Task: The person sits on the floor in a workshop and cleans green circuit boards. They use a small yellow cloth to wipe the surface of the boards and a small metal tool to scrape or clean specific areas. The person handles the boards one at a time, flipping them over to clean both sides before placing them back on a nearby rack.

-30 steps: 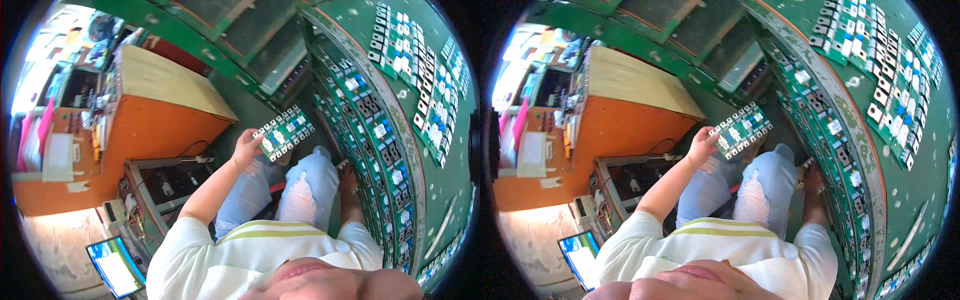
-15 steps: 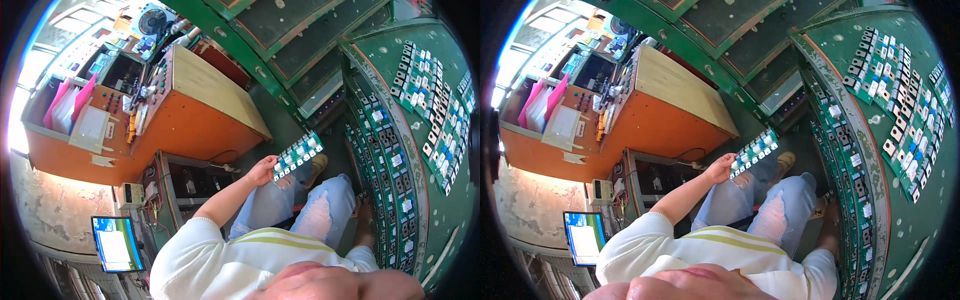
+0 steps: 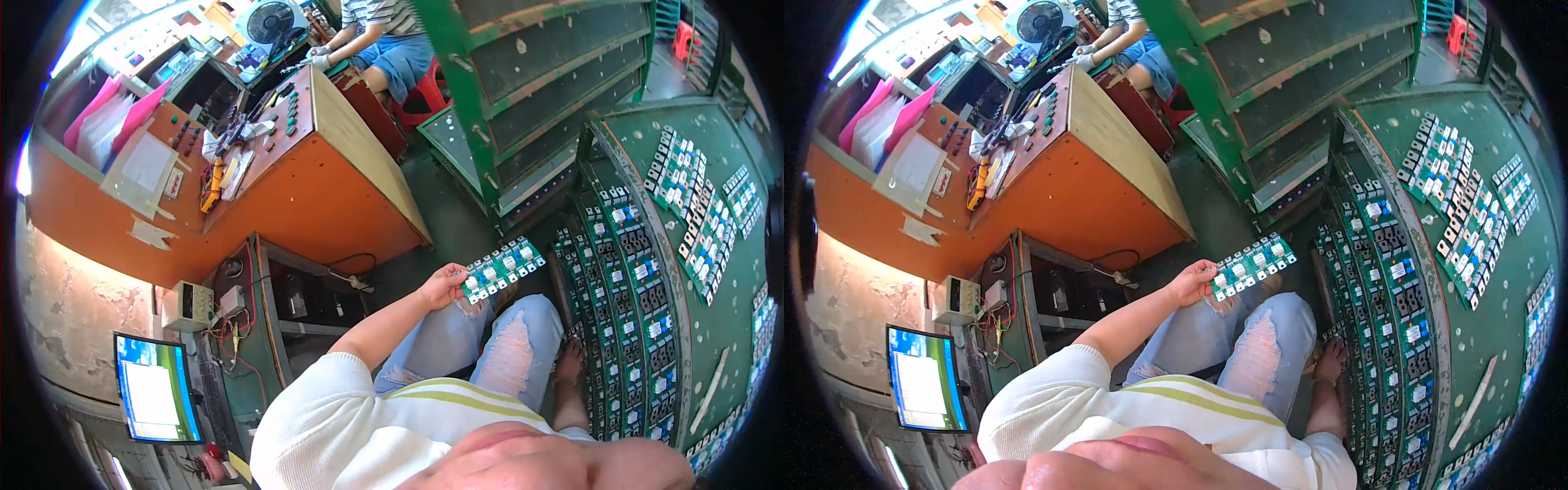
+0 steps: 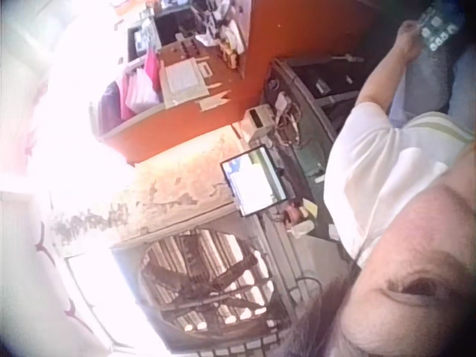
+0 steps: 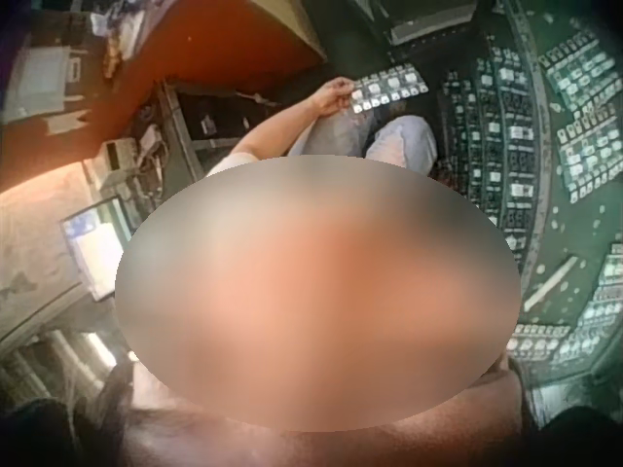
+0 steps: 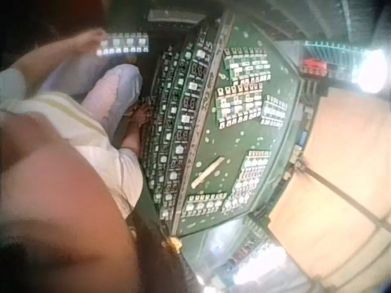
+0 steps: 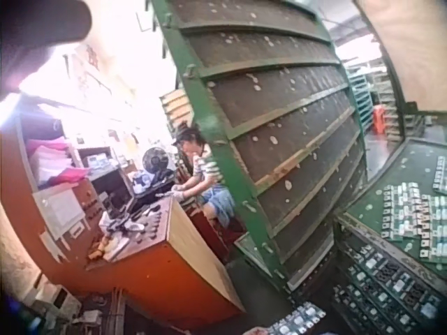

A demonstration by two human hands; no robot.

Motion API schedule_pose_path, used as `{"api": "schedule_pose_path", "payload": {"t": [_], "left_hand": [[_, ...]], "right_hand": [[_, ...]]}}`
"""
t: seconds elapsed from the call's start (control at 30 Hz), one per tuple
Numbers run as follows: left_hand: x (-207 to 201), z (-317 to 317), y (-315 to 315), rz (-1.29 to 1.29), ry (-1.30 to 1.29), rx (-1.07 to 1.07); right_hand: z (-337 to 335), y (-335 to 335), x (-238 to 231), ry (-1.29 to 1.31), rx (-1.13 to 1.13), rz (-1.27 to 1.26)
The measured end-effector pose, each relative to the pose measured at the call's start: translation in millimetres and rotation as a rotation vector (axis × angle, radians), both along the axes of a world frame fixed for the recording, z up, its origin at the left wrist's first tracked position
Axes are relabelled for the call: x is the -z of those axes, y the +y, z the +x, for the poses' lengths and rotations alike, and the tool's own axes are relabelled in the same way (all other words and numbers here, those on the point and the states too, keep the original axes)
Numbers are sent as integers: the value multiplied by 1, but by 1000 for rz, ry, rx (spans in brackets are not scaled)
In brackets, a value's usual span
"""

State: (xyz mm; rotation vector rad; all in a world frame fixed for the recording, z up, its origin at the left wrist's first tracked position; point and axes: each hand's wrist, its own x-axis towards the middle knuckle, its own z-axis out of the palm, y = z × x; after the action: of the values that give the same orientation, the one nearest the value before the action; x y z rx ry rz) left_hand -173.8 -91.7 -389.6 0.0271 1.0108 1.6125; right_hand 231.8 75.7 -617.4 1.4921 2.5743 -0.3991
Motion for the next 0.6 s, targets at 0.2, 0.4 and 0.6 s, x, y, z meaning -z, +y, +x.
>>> {"api": "schedule_pose_path", "payload": {"t": [0.2, 0.4, 0.6], "left_hand": [[7, 2, -5, 26, 51, 18], [17, 10, -12, 116, 81, -31], [25, 9, -16, 160, 45, -59]], "right_hand": [[-6, -7, -47, 268, 9, -47], [5, -26, -78, 388, -61, -76], [10, -58, -153, 511, -36, 58]]}}
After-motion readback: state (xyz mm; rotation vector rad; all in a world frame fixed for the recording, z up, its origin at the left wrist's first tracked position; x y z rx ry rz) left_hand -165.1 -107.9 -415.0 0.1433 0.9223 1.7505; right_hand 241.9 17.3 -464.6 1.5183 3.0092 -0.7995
